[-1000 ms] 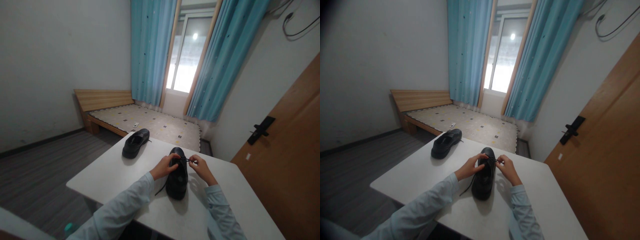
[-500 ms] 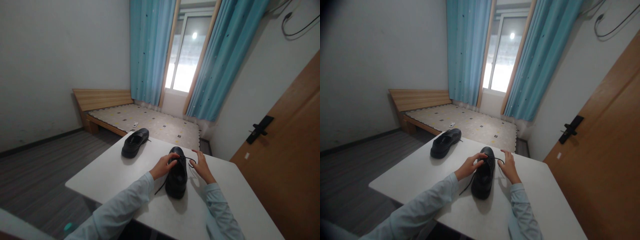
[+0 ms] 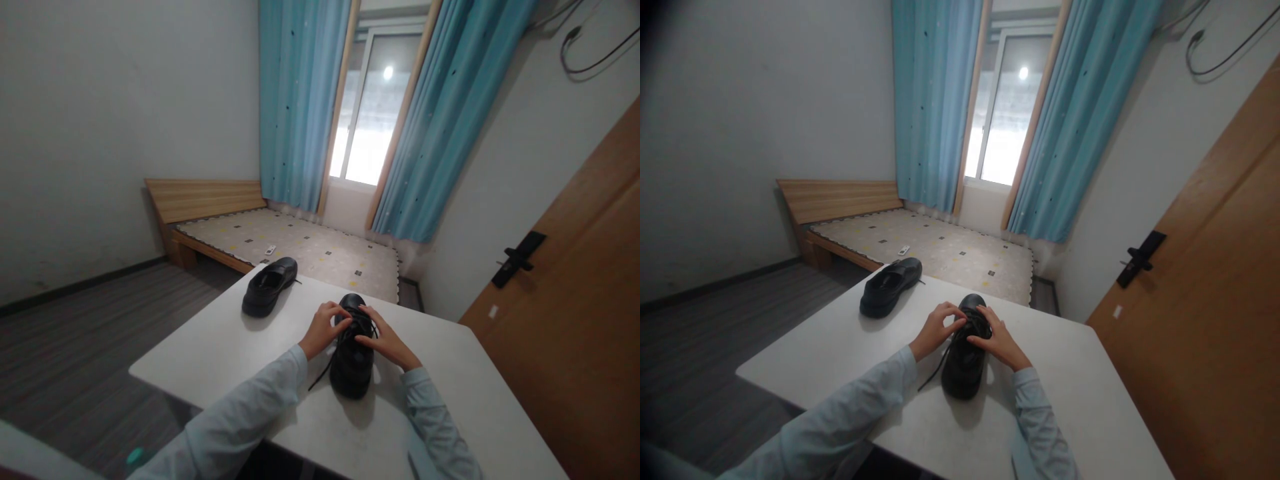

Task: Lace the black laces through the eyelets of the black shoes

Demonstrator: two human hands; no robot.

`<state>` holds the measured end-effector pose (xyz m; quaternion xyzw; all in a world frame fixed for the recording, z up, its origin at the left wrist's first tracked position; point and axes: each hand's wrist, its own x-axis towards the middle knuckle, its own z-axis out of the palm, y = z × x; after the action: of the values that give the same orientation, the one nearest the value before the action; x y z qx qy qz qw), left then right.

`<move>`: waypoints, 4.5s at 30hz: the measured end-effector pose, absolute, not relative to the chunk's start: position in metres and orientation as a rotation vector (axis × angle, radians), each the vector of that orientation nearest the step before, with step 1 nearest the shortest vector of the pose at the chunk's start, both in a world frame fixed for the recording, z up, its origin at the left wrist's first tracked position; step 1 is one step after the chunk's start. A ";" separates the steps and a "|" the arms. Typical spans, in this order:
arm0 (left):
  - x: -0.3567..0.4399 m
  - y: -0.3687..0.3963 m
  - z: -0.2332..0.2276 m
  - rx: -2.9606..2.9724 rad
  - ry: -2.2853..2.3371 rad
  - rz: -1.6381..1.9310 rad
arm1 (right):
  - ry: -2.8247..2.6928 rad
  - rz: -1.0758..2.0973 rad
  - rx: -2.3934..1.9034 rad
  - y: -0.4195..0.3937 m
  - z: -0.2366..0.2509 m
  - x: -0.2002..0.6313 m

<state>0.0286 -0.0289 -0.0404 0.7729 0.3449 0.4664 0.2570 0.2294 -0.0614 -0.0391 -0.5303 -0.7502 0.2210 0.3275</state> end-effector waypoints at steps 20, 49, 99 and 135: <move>0.039 -0.023 -0.046 2.079 0.925 1.174 | -2.004 0.532 -1.250 -0.056 -0.045 0.226; 0.045 -0.028 -0.039 2.218 1.010 1.123 | -2.020 0.504 -1.248 -0.054 -0.047 0.226; 0.017 -0.021 -0.027 2.045 0.833 1.129 | -2.008 0.560 -1.251 -0.057 -0.044 0.226; 0.001 -0.013 -0.025 2.482 1.124 0.968 | -2.006 0.589 -1.265 -0.059 -0.040 0.227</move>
<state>0.0007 -0.0129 -0.0253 0.8516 0.3857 0.3323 0.1246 0.2273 -0.0591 -0.0403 -0.4865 -0.7715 0.2265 0.3418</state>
